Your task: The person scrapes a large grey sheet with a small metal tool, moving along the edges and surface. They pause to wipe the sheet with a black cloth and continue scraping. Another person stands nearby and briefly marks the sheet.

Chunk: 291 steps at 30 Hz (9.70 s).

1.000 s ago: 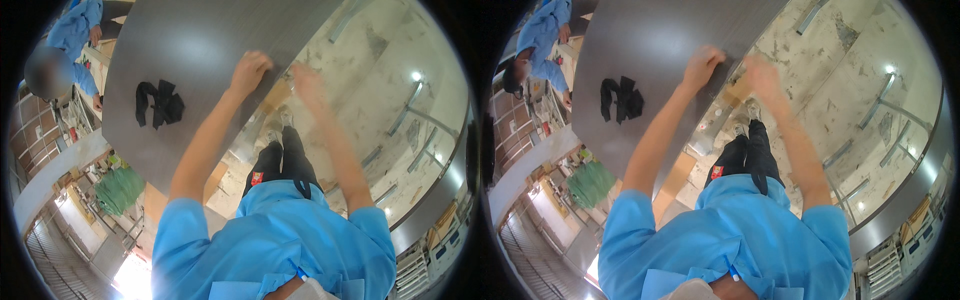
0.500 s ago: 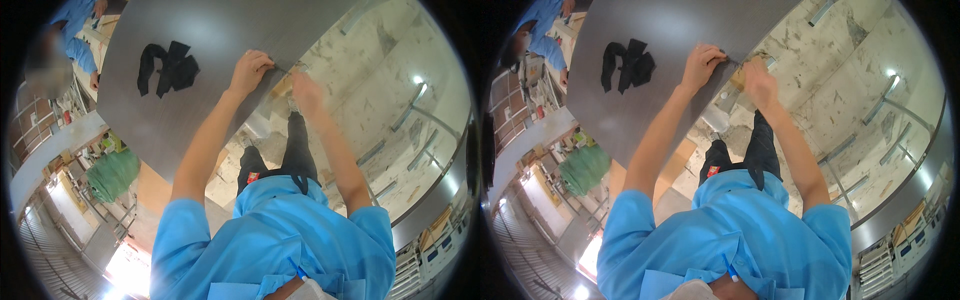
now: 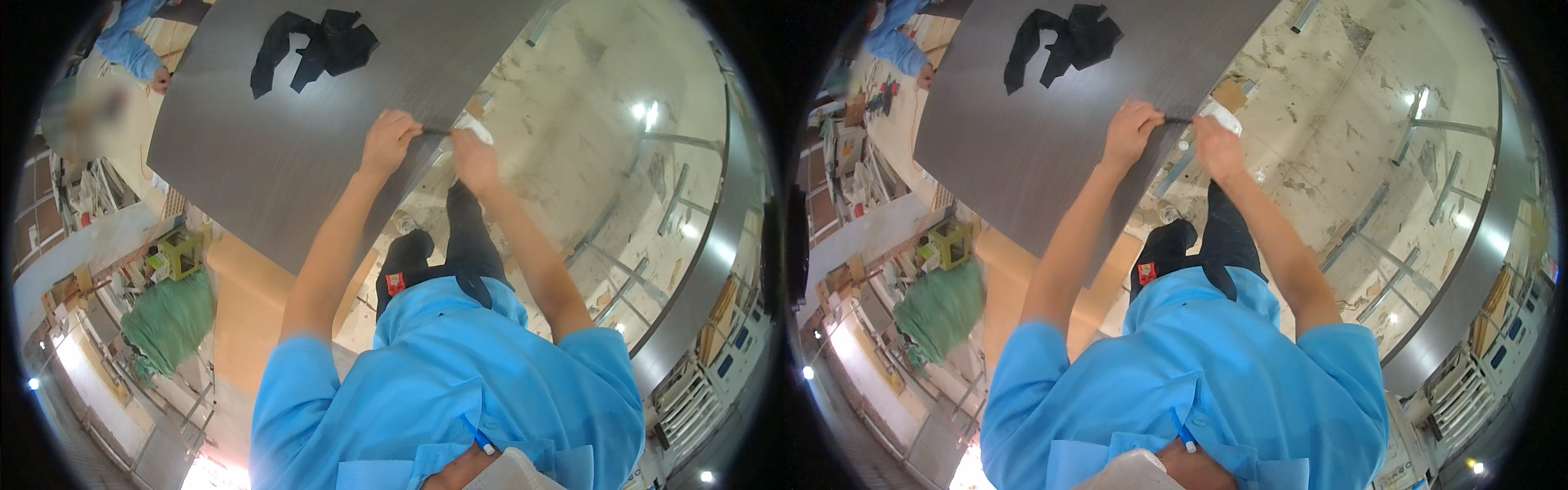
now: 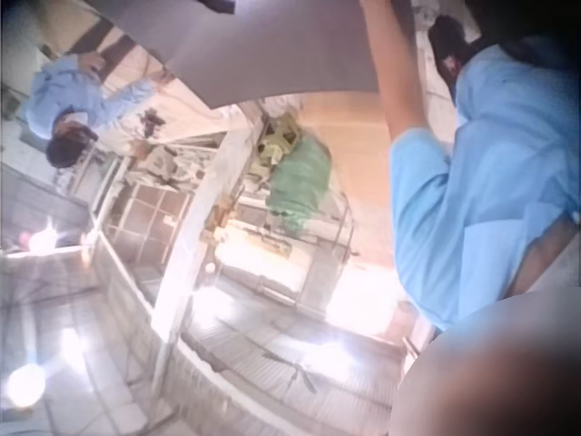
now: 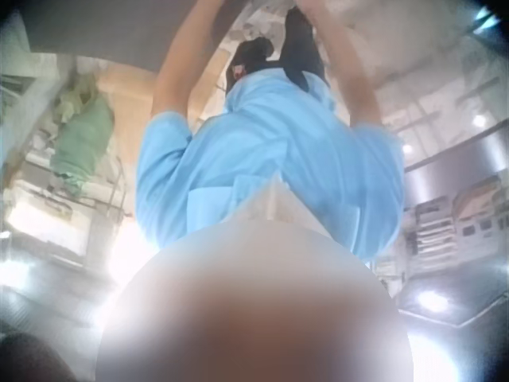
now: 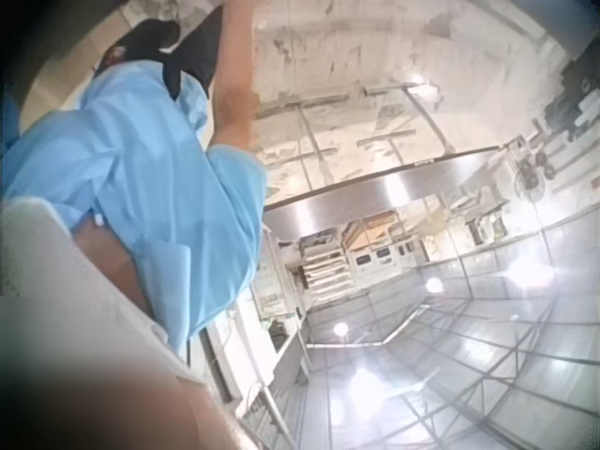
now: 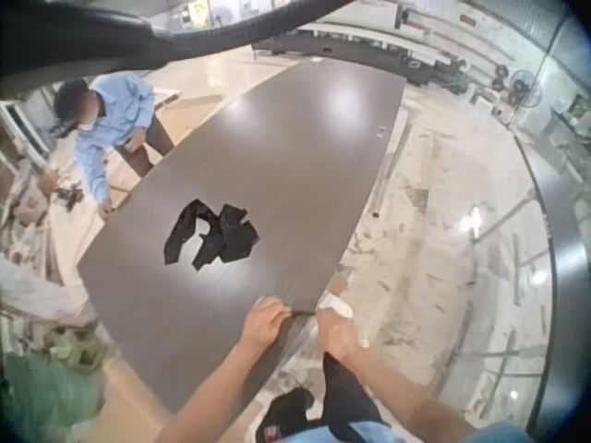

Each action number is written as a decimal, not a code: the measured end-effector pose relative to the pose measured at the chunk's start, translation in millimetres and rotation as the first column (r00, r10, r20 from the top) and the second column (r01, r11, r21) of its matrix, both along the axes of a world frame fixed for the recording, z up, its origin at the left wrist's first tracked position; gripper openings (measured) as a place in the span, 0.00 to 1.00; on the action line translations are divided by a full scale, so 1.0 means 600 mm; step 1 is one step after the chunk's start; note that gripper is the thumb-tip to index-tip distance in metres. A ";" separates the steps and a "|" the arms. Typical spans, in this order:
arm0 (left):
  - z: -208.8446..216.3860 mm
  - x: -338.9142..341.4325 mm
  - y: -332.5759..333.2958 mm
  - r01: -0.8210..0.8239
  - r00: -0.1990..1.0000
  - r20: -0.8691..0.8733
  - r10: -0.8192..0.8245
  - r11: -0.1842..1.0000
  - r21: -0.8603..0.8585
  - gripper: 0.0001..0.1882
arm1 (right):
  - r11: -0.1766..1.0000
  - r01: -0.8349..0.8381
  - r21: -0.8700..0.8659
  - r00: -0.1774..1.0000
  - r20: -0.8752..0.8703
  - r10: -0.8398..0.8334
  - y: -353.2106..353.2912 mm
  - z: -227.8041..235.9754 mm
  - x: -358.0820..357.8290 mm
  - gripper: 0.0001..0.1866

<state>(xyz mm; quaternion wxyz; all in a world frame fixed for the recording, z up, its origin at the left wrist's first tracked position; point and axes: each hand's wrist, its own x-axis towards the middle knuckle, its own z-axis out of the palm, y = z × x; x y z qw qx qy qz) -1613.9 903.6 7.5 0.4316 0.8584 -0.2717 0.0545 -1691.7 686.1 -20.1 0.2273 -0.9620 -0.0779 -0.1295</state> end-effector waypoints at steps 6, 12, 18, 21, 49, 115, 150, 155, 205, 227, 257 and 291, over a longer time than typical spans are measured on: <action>0.010 -0.115 0.109 -0.019 0.999 -0.031 0.020 1.000 0.023 0.05 | 0.991 -0.044 0.129 0.995 -0.088 0.056 0.105 0.017 -0.103 0.12; 0.046 -0.155 0.146 -0.021 0.987 -0.155 0.043 0.989 0.144 0.06 | 0.968 -0.186 0.171 0.976 -0.077 0.201 0.122 0.024 -0.137 0.10; 0.026 0.008 -0.003 0.032 0.997 -0.074 -0.024 0.994 0.105 0.03 | 1.000 -0.018 -0.010 0.999 0.029 0.018 -0.015 0.015 0.009 0.07; 0.009 0.056 -0.055 0.007 0.997 -0.071 -0.003 0.999 0.044 0.03 | 0.999 0.051 0.006 0.993 0.105 -0.051 -0.053 0.009 0.061 0.07; -0.010 -0.456 0.433 -0.062 0.998 -0.026 0.062 0.998 -0.006 0.05 | 0.988 -0.150 0.041 0.983 -0.103 0.153 0.411 0.010 -0.426 0.14; 0.081 0.455 -1.149 0.218 0.073 -0.905 -0.419 0.892 -0.396 0.19 | 0.298 0.756 0.582 0.610 -0.462 -0.644 -1.008 0.134 0.256 0.08; 0.015 1.457 -1.535 0.053 0.974 0.157 -0.164 0.837 0.544 0.26 | 0.648 0.589 0.483 0.808 -0.379 -0.452 -1.608 0.176 1.384 0.11; 0.016 1.567 -1.563 0.135 0.990 -0.031 -0.135 0.889 0.438 0.25 | 0.754 0.435 0.493 0.900 -0.239 -0.363 -1.723 0.113 1.620 0.11; 0.036 1.247 -0.561 -0.752 -0.208 0.188 0.960 -0.280 0.597 0.29 | 0.895 0.437 0.083 0.898 -0.084 -0.431 -1.328 0.010 1.925 0.24; 0.002 1.196 -0.487 -0.598 -0.534 0.145 0.833 -0.494 0.631 0.36 | 0.728 0.677 -0.109 0.721 -0.100 -0.685 -1.281 0.019 1.947 0.21; -0.021 1.195 -0.484 -0.622 -0.575 0.139 0.807 -0.541 0.566 0.36 | 0.082 0.039 -0.996 0.998 0.035 -0.047 -1.324 0.023 1.968 0.13; 0.027 1.204 -0.489 -0.577 -0.540 0.134 0.831 -0.482 0.659 0.34 | 0.690 0.708 -0.154 0.667 -0.178 -0.724 -1.215 0.047 1.947 0.20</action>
